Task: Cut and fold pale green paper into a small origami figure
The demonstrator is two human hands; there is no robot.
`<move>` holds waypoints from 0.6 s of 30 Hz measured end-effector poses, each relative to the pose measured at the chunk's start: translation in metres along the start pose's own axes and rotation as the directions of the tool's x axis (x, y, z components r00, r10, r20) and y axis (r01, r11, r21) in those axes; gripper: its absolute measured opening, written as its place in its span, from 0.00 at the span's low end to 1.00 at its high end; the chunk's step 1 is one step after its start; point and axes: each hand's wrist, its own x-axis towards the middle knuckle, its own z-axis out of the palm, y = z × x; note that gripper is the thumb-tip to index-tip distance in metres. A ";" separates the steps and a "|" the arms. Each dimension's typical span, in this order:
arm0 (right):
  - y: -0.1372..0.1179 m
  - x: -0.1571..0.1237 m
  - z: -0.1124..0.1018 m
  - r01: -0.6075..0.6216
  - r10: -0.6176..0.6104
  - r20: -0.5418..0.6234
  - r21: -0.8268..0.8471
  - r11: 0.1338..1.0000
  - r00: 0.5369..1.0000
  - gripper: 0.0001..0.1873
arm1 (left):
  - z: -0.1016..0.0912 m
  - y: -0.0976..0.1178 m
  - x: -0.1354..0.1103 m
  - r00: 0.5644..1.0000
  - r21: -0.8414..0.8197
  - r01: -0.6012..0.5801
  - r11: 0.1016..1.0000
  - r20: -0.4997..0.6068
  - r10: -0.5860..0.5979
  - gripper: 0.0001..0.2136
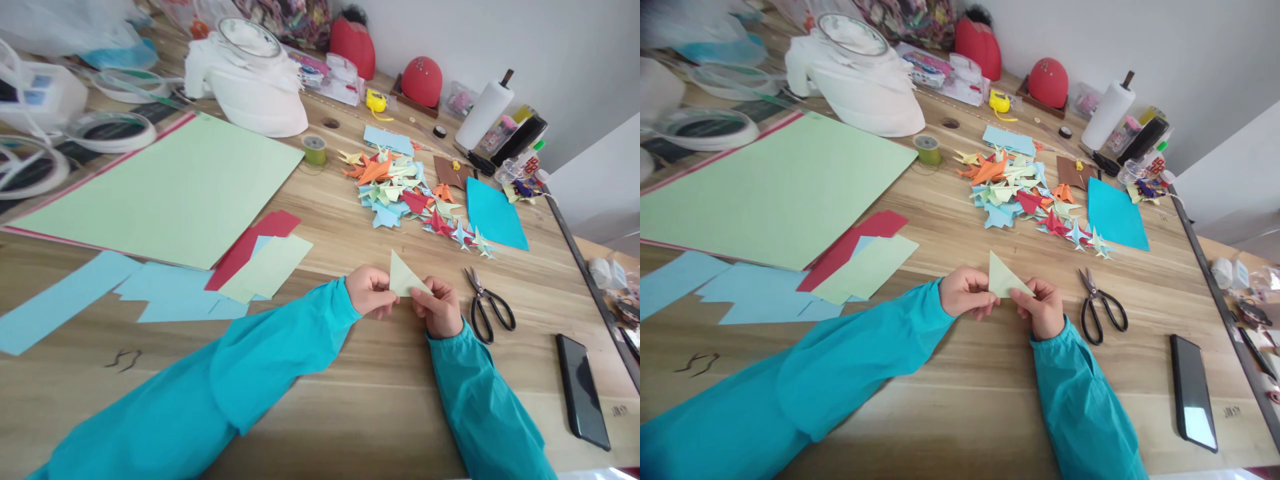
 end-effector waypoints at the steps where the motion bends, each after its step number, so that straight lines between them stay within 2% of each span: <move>1: -0.001 0.000 0.000 -0.001 0.001 -0.001 0.007 1.000 1.000 0.18 | 0.000 0.000 0.000 1.000 -0.003 -0.008 1.000 0.000 0.008 0.04; 10: -0.001 0.000 0.001 0.015 -0.013 -0.030 0.041 0.999 0.999 0.18 | 0.001 -0.002 -0.001 1.000 0.004 -0.030 1.000 -0.005 0.030 0.04; 15: 0.000 0.000 -0.001 0.049 -0.047 0.031 -0.061 0.997 0.998 0.16 | -0.001 -0.004 0.003 0.999 -0.023 -0.028 0.999 -0.017 0.027 0.06; 18: -0.004 -0.001 0.002 0.044 -0.028 0.096 -0.165 0.985 0.995 0.12 | -0.001 -0.006 0.006 0.998 -0.040 -0.045 0.998 -0.035 0.044 0.09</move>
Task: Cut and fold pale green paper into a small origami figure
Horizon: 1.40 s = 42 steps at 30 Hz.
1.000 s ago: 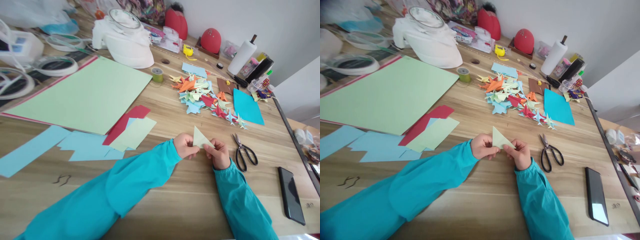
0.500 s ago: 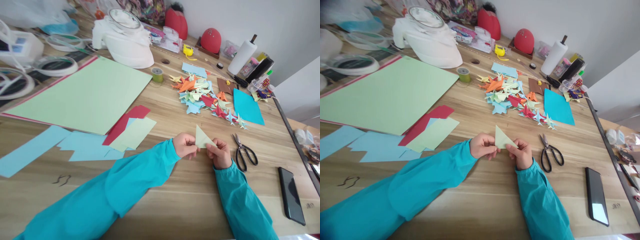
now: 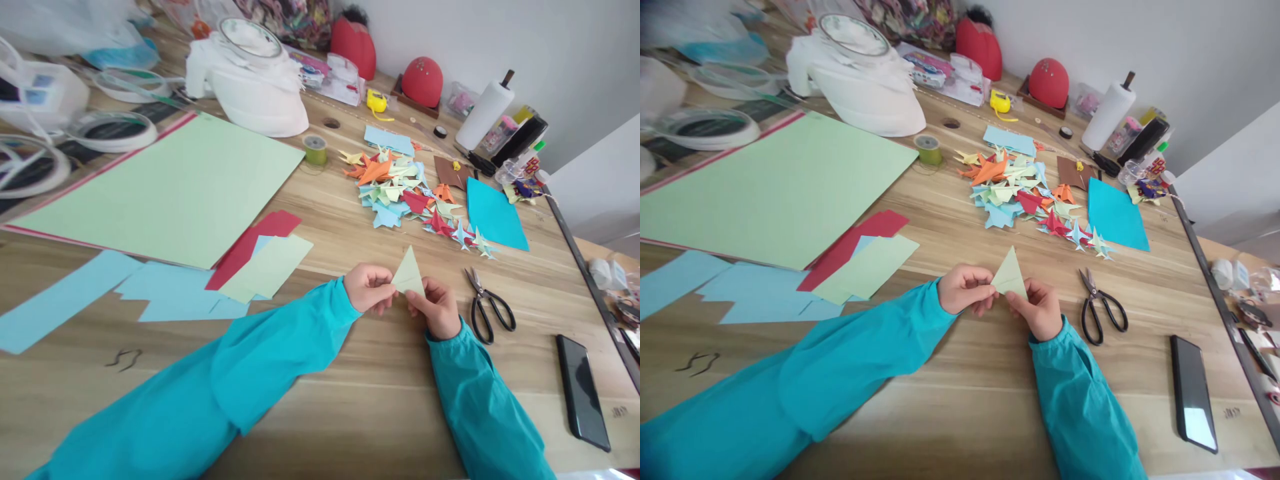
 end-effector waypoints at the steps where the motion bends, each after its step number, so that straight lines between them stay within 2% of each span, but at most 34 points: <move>1: -0.002 0.000 0.001 -0.005 0.006 0.020 -0.041 0.999 1.000 0.11 | 0.000 0.000 0.000 1.000 0.004 -0.008 1.000 -0.002 0.008 0.09; 4: -0.005 -0.001 0.003 -0.017 0.024 0.050 -0.123 0.992 0.998 0.10 | 0.002 -0.001 0.000 0.999 0.063 -0.034 0.997 -0.003 0.035 0.11; 8: -0.007 -0.002 0.003 -0.046 0.053 0.057 -0.124 0.991 0.997 0.11 | 0.003 -0.001 0.000 0.999 0.121 -0.040 0.992 0.004 0.040 0.12; 21: 0.004 0.000 -0.006 -0.057 0.054 0.043 0.061 0.997 0.998 0.11 | -0.002 0.008 0.000 0.997 -0.030 0.045 0.999 -0.062 -0.047 0.09; 33: 0.007 0.000 -0.012 -0.052 0.050 0.032 0.064 0.997 0.998 0.11 | -0.004 0.016 -0.002 0.990 -0.160 0.096 0.982 -0.091 -0.111 0.08; 38: 0.006 0.001 -0.012 -0.041 0.037 0.041 0.117 0.992 0.998 0.09 | -0.005 0.017 -0.001 0.989 -0.204 0.083 0.975 -0.107 -0.106 0.08; 42: 0.005 0.002 -0.011 -0.023 0.015 0.042 0.185 0.982 0.999 0.05 | -0.010 0.014 0.002 0.985 -0.323 0.027 0.946 -0.154 -0.080 0.09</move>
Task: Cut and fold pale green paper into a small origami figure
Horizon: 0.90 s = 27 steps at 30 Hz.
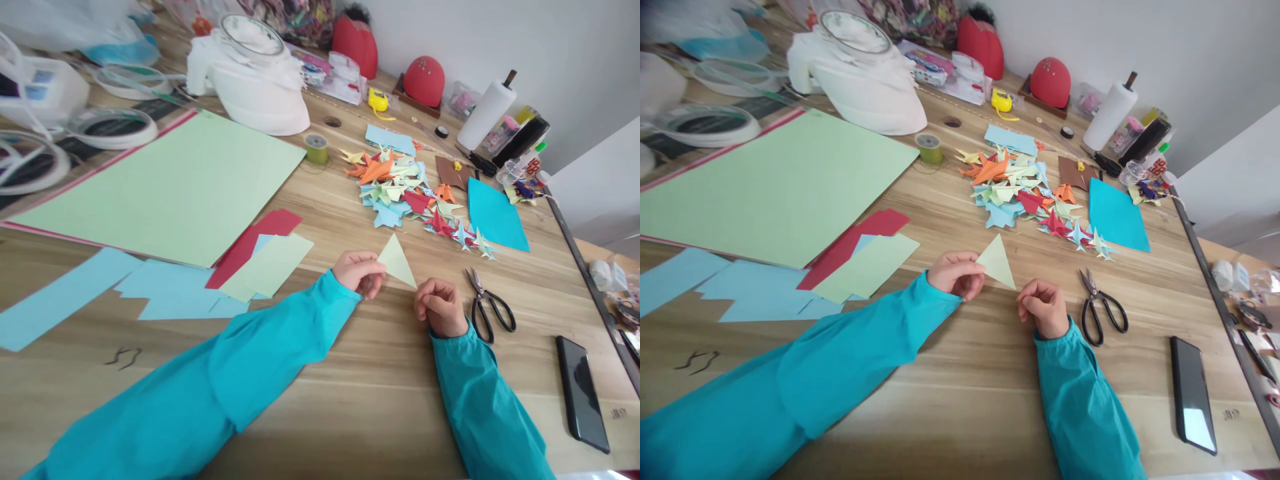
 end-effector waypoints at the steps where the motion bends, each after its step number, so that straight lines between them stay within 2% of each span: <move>1: 0.000 0.000 0.000 0.006 -0.006 -0.003 0.007 1.000 1.000 0.05 | -0.001 0.000 0.001 1.000 -0.018 -0.007 1.000 -0.001 0.007 0.09; 6: -0.002 -0.001 0.003 0.018 -0.018 0.029 0.011 1.000 0.999 0.07 | 0.000 -0.001 0.000 0.998 0.045 -0.009 0.999 0.068 0.005 0.10; 9: -0.004 -0.002 0.008 0.008 -0.002 0.056 -0.100 0.995 0.998 0.09 | 0.003 -0.005 -0.002 0.995 0.138 -0.045 0.989 0.090 0.033 0.11; 12: -0.006 -0.003 0.013 0.009 -0.002 0.032 -0.229 0.973 0.999 0.09 | 0.006 -0.012 -0.003 0.989 0.286 -0.108 0.952 0.131 0.073 0.12; 16: -0.008 -0.004 0.016 -0.003 0.007 0.013 -0.282 0.959 1.000 0.11 | 0.008 -0.017 -0.005 0.984 0.364 -0.124 0.923 0.167 0.067 0.12; 21: -0.007 -0.006 0.014 -0.024 0.038 0.047 -0.260 0.965 0.998 0.09 | 0.005 -0.010 -0.004 0.992 0.316 -0.053 0.947 0.126 0.014 0.10; 23: -0.005 -0.005 0.010 -0.015 0.028 0.054 -0.223 0.975 0.998 0.10 | 0.002 -0.006 -0.002 0.996 0.236 -0.012 0.972 0.093 -0.011 0.10; 27: -0.001 -0.002 0.003 0.024 -0.019 0.049 -0.101 0.995 0.999 0.09 | -0.002 0.000 0.000 0.998 0.076 -0.010 0.997 0.068 0.004 0.10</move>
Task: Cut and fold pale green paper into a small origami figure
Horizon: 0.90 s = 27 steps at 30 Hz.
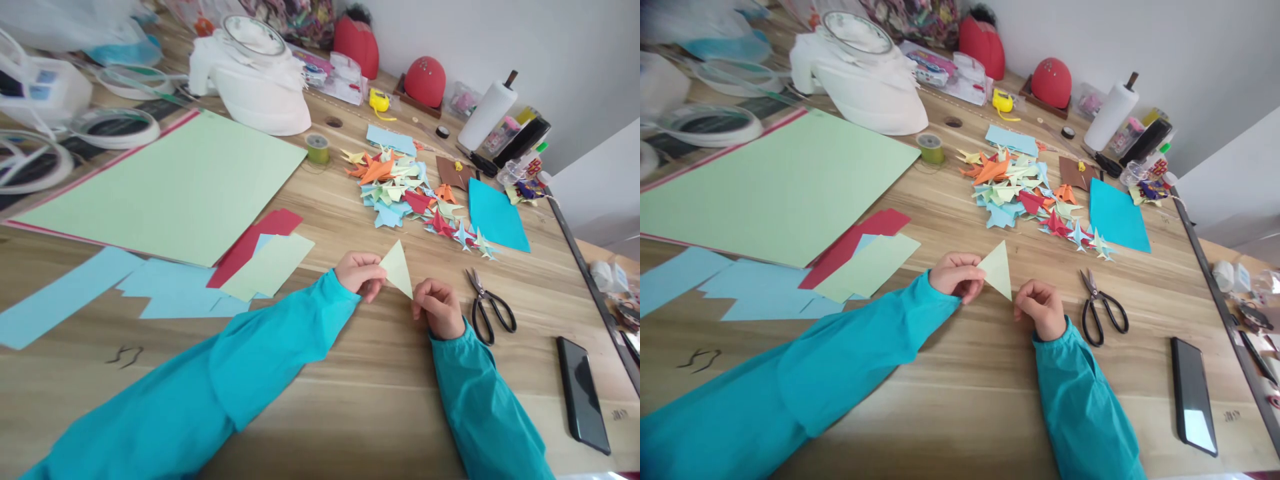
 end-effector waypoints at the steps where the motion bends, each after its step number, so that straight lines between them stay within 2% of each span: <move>1: 0.000 0.000 -0.001 0.002 -0.002 0.007 0.018 1.000 1.000 0.09 | 0.000 0.001 0.000 1.000 -0.002 0.001 1.000 0.006 -0.001 0.10; 4: -0.001 -0.001 0.000 -0.016 0.017 0.042 -0.009 1.000 0.999 0.11 | 0.002 0.002 -0.002 1.000 0.015 0.009 1.000 0.015 -0.009 0.10; 9: -0.007 -0.003 0.008 0.002 0.003 0.023 -0.186 0.983 1.000 0.16 | 0.004 0.002 -0.003 0.999 0.028 -0.022 0.999 0.048 0.020 0.10; 13: -0.009 -0.002 0.011 0.005 0.007 0.052 -0.237 0.971 0.999 0.16 | 0.006 -0.005 -0.002 0.995 0.137 -0.041 0.990 0.100 0.028 0.12; 18: -0.006 0.000 0.010 -0.022 0.027 0.018 -0.237 0.971 0.999 0.15 | 0.009 -0.016 -0.003 0.992 0.273 -0.105 0.956 0.091 0.083 0.13; 24: 0.001 0.000 0.004 -0.026 0.019 -0.043 -0.170 0.985 0.999 0.14 | 0.011 -0.009 -0.004 0.997 0.199 -0.072 0.977 -0.007 0.075 0.11; 27: 0.003 0.001 0.003 -0.019 0.013 -0.043 -0.144 0.989 0.999 0.13 | 0.012 -0.008 -0.005 0.997 0.194 -0.067 0.979 -0.015 0.072 0.10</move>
